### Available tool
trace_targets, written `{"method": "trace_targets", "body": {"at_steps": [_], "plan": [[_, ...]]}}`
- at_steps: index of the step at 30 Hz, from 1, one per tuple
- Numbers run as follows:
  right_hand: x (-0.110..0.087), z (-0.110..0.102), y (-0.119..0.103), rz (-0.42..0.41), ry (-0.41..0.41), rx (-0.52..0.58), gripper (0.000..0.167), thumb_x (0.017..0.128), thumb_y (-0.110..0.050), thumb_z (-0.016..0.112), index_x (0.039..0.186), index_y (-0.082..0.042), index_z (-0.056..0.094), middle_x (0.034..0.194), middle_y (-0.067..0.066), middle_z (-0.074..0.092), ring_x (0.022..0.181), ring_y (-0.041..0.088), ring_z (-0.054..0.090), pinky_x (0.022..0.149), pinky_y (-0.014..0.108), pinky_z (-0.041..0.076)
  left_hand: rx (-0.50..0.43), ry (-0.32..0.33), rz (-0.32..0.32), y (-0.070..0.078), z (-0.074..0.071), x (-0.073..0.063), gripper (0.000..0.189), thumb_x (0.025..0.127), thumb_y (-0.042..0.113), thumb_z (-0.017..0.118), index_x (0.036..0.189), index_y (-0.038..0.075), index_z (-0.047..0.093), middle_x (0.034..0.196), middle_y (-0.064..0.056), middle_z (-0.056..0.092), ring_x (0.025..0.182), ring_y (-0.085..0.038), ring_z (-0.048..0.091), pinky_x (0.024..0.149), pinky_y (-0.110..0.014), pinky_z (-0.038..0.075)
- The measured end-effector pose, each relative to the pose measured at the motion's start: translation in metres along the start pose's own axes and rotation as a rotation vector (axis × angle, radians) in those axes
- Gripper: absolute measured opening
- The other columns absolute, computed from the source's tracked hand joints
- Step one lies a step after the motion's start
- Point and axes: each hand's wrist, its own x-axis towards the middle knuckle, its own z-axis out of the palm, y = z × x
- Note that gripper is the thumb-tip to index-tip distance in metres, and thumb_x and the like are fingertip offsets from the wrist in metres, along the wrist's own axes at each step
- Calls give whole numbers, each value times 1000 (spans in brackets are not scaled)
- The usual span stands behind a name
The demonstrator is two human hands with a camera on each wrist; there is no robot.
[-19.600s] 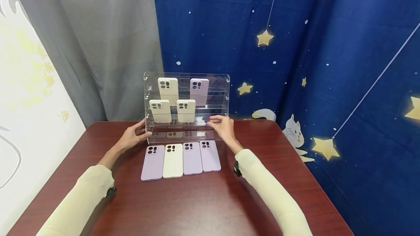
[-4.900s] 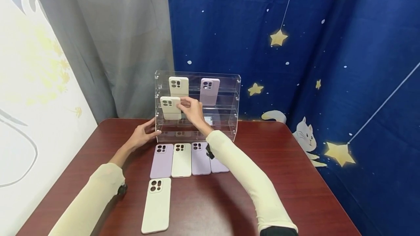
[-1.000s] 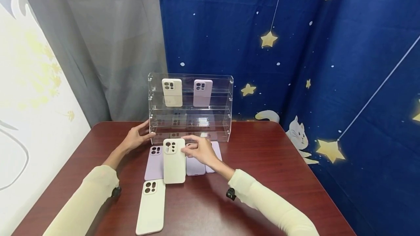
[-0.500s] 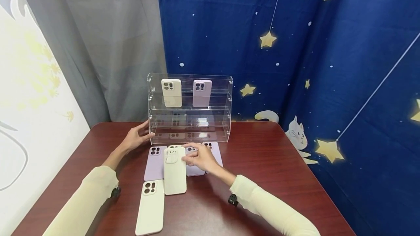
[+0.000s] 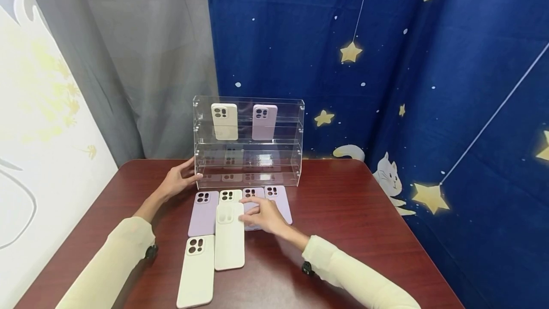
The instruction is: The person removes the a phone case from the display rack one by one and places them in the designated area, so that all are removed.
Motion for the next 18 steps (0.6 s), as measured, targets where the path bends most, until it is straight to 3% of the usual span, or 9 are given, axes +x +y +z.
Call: {"method": "trace_targets", "body": {"at_steps": [4,18], "plan": [[-5,5,5,7,-17,11,46,89,-4,82,132,0,68,89,16,79,75,35,78,66,34,64,7,0,-4,1,0,0,83,96,14,77,164,12,30,159,-24,42,134,-43,56,90,-25,56],[-20,13,17,42,-46,-117,41,85,-14,88,121,-3,74,79,4,79,63,23,76,57,32,62,5,8,-3,2,0,-1,82,96,12,77,164,11,31,161,-20,42,134,-44,56,90,-25,56]]}}
